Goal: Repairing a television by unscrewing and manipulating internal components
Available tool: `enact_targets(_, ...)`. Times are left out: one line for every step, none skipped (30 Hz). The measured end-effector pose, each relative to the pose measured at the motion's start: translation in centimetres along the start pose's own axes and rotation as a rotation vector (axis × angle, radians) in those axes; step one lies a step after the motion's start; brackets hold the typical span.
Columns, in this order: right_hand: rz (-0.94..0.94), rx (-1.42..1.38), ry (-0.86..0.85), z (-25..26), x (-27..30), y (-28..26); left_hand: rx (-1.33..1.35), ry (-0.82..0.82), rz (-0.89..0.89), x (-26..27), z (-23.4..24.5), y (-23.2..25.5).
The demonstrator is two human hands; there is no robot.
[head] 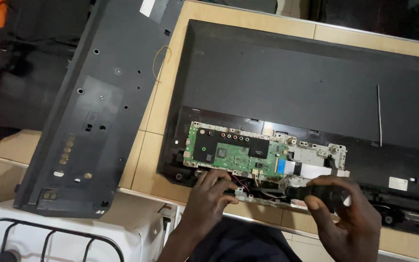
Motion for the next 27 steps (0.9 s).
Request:
enact_targets(0.008,0.039,-0.008,-0.2,-0.1,0.2,0.018,0.005,0.003,-0.1,0.1,0.1)
enact_targets(0.009,0.039,-0.007,-0.4,-0.1,0.3,0.017,0.005,0.001,0.0,0.0,-0.1)
enact_targets(-0.005,-0.017,-0.016,-0.5,0.0,0.5,0.004,-0.002,0.003,0.1,-0.1,-0.2)
enact_targets(-0.019,-0.072,-0.024,-0.7,0.1,0.7,-0.009,-0.009,0.005,0.2,-0.3,-0.3)
enact_targets(-0.02,-0.07,-0.022,-0.5,0.1,0.5,-0.008,-0.01,0.003,0.1,-0.2,-0.1)
enact_targets(-0.006,-0.04,-0.028,-0.5,0.1,0.1,-0.004,-0.022,0.011,-0.1,-0.1,0.0)
enact_targets(0.009,-0.011,-0.036,-0.5,0.1,-0.2,-0.002,-0.033,0.02,-0.2,0.0,0.1)
enact_targets(0.009,-0.011,-0.035,-0.4,0.2,-0.3,-0.002,-0.033,0.02,-0.1,0.0,0.1)
enact_targets(-0.025,-0.005,-0.02,-0.1,0.2,0.0,-0.006,-0.03,0.02,-0.1,0.0,0.0)
enact_targets(-0.058,0.001,-0.005,0.1,0.3,0.2,-0.009,-0.026,0.021,-0.1,-0.1,0.0)
enact_targets(-0.059,0.001,-0.004,0.4,0.2,-0.1,-0.009,-0.026,0.02,-0.1,0.0,0.0)
enact_targets(-0.041,0.038,0.004,0.7,0.2,-0.5,-0.007,-0.019,0.008,-0.2,0.0,0.1)
enact_targets(-0.024,0.076,0.012,0.9,0.1,-0.9,-0.005,-0.011,-0.005,-0.2,0.1,0.2)
enact_targets(-0.024,0.077,0.013,1.2,0.2,-1.0,-0.004,-0.011,-0.006,-0.1,-0.1,0.0)
enact_targets(0.018,0.075,0.019,1.5,0.2,-1.4,-0.008,-0.017,0.003,0.0,-0.3,-0.2)
enact_targets(0.059,0.073,0.025,1.7,0.3,-1.9,-0.011,-0.023,0.011,0.1,-0.5,-0.4)
enact_targets(0.06,0.073,0.025,2.0,0.3,-2.2,-0.011,-0.023,0.011,-0.1,-0.2,-0.1)
enact_targets(0.05,0.082,0.037,2.4,0.4,-2.4,0.008,-0.025,0.019,-0.3,0.0,0.2)
enact_targets(0.042,0.091,0.051,2.7,0.4,-2.6,0.026,-0.026,0.025,-0.5,0.3,0.4)
enact_targets(0.044,0.09,0.052,3.0,0.6,-2.7,0.024,-0.025,0.023,-0.5,0.5,0.7)
enact_targets(0.035,0.077,0.083,3.5,0.8,-2.7,0.083,-0.036,0.05,-0.6,0.7,0.8)
enact_targets(0.027,0.063,0.113,4.0,0.9,-2.8,0.142,-0.047,0.077,-0.7,0.8,0.9)
enact_targets(0.028,0.063,0.114,4.2,1.2,-3.1,0.142,-0.046,0.076,-0.8,0.8,1.3)
enact_targets(-0.05,-0.012,0.164,4.8,1.4,-2.8,0.115,-0.005,0.069,-0.8,1.3,1.7)
enact_targets(-0.128,-0.089,0.213,5.3,1.7,-2.5,0.086,0.038,0.06,-0.9,1.7,2.1)
enact_targets(-0.124,-0.092,0.215,6.5,1.2,-1.3,0.084,0.04,0.057,-1.3,2.0,3.1)
enact_targets(-0.16,-0.066,0.144,7.1,0.7,0.1,0.087,0.057,0.05,-1.6,2.4,4.1)
Point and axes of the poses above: each hand's wrist, its own x-axis away from the middle knuckle, its own z-axis out of the back of the hand, y = z × x, the point moved 8 cm from there along -x, towards the middle knuckle, and after that the axes turned 6 degrees about -z, right-handed, at the moved point
